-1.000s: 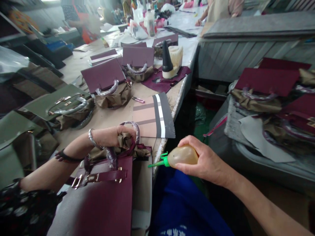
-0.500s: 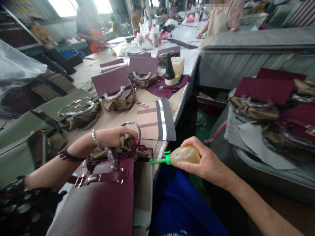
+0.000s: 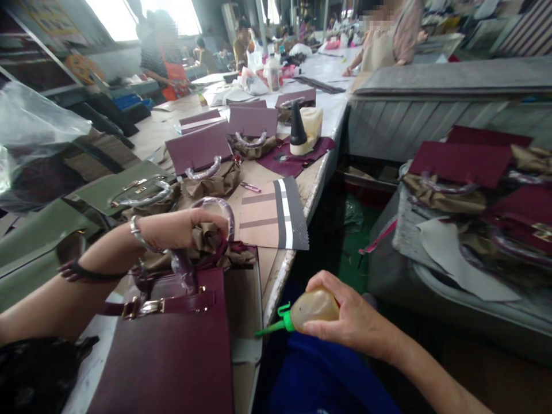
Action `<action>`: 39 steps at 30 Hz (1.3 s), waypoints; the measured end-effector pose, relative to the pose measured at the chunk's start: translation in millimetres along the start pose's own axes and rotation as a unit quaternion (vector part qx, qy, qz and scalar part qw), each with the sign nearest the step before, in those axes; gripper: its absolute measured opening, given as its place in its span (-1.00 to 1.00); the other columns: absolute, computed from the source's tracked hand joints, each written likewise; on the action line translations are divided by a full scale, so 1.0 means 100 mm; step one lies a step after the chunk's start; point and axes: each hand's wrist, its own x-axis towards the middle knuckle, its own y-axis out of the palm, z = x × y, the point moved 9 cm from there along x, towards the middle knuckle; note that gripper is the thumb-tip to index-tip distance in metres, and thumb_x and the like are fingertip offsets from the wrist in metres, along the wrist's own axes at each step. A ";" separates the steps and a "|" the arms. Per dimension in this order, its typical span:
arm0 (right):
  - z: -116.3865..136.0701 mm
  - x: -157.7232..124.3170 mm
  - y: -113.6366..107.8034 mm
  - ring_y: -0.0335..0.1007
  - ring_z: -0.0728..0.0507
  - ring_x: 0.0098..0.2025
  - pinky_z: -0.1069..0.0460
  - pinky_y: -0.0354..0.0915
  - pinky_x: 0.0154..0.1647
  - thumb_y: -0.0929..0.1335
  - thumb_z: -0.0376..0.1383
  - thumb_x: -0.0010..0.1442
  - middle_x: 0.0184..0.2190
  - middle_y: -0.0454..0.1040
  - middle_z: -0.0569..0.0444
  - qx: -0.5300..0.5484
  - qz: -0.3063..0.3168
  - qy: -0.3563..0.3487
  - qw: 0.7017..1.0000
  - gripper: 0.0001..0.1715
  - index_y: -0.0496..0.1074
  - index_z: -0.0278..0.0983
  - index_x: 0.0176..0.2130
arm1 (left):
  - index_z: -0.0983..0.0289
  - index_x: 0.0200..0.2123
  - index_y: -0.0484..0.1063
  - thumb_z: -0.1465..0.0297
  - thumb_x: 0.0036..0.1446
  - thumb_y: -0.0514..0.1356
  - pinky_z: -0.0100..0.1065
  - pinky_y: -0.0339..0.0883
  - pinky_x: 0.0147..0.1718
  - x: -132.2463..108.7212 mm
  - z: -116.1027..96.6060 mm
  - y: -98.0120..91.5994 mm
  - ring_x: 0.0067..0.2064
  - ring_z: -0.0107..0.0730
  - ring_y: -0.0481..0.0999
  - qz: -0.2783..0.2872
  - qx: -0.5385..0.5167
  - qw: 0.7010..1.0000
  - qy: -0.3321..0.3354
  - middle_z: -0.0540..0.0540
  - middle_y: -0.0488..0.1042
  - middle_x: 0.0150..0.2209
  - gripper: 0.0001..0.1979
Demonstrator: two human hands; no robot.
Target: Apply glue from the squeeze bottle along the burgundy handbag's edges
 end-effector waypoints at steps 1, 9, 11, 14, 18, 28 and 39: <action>0.00 0.01 0.01 0.30 -0.07 -0.38 0.07 0.29 -0.43 0.41 -0.08 -0.02 -0.36 0.32 0.16 0.003 -0.001 0.001 1.000 -0.57 0.23 -0.18 -0.21 | 0.34 -0.40 0.41 0.43 -0.17 0.14 -0.45 0.28 -0.39 -0.05 -0.04 -0.07 -0.39 -0.41 0.40 -0.008 0.018 1.000 0.000 0.01 0.44 -0.46 -0.82; 0.16 0.11 -0.25 0.30 -0.05 -0.43 0.09 0.28 -0.49 0.44 -0.01 -0.04 -0.37 0.33 0.17 0.021 -0.111 -0.023 0.993 -0.47 0.24 -0.18 -0.17 | 0.30 -0.33 0.46 0.50 -0.18 0.07 -0.48 0.23 -0.38 -0.30 -0.27 -0.37 -0.40 -0.45 0.37 -0.089 0.209 0.974 -0.009 -0.02 0.45 -0.43 -0.72; 0.23 0.14 -0.34 0.29 -0.04 -0.44 0.11 0.28 -0.51 0.45 -0.01 -0.05 -0.36 0.34 0.17 0.013 -0.149 -0.041 0.988 -0.47 0.25 -0.18 -0.17 | 0.29 -0.30 0.46 0.51 -0.16 0.07 -0.49 0.23 -0.37 -0.31 -0.27 -0.33 -0.38 -0.46 0.38 -0.088 0.220 0.971 -0.014 -0.02 0.45 -0.41 -0.71; 0.33 0.16 -0.45 0.30 -0.03 -0.44 0.12 0.28 -0.51 0.46 -0.02 -0.06 -0.34 0.33 0.16 0.007 -0.195 -0.062 0.979 -0.47 0.25 -0.17 -0.17 | 0.29 -0.30 0.47 0.53 -0.15 0.08 -0.49 0.23 -0.35 -0.33 -0.28 -0.28 -0.38 -0.48 0.38 -0.093 0.227 0.969 -0.012 -0.03 0.45 -0.40 -0.71; 0.39 0.17 -0.49 0.29 -0.04 -0.45 0.11 0.29 -0.53 0.46 0.00 -0.09 -0.36 0.33 0.15 0.008 -0.228 -0.066 0.971 -0.47 0.26 -0.17 -0.20 | 0.29 -0.28 0.48 0.56 -0.14 0.09 -0.47 0.23 -0.36 -0.34 -0.31 -0.26 -0.40 -0.47 0.38 -0.093 0.236 0.967 -0.007 -0.03 0.43 -0.43 -0.69; 0.22 0.19 -0.27 0.25 -0.01 -0.48 0.12 0.24 -0.54 0.45 -0.02 -0.08 -0.41 0.31 0.19 0.006 -0.177 -0.054 0.983 -0.48 0.25 -0.17 -0.20 | 0.35 -0.22 0.48 0.72 -0.12 0.07 -0.57 0.15 -0.33 -0.40 -0.41 -0.25 -0.39 -0.57 0.32 -0.091 0.250 0.962 -0.057 -0.07 0.41 -0.41 -0.61; 0.06 0.18 -0.02 0.28 -0.04 -0.40 0.09 0.27 -0.44 0.43 -0.02 -0.05 -0.36 0.31 0.17 0.003 -0.125 -0.019 0.992 -0.50 0.24 -0.20 -0.20 | 0.30 -0.29 0.48 0.60 -0.14 0.06 -0.58 0.15 -0.36 -0.46 -0.42 -0.33 -0.42 -0.59 0.33 -0.110 0.273 0.956 -0.022 -0.09 0.43 -0.45 -0.68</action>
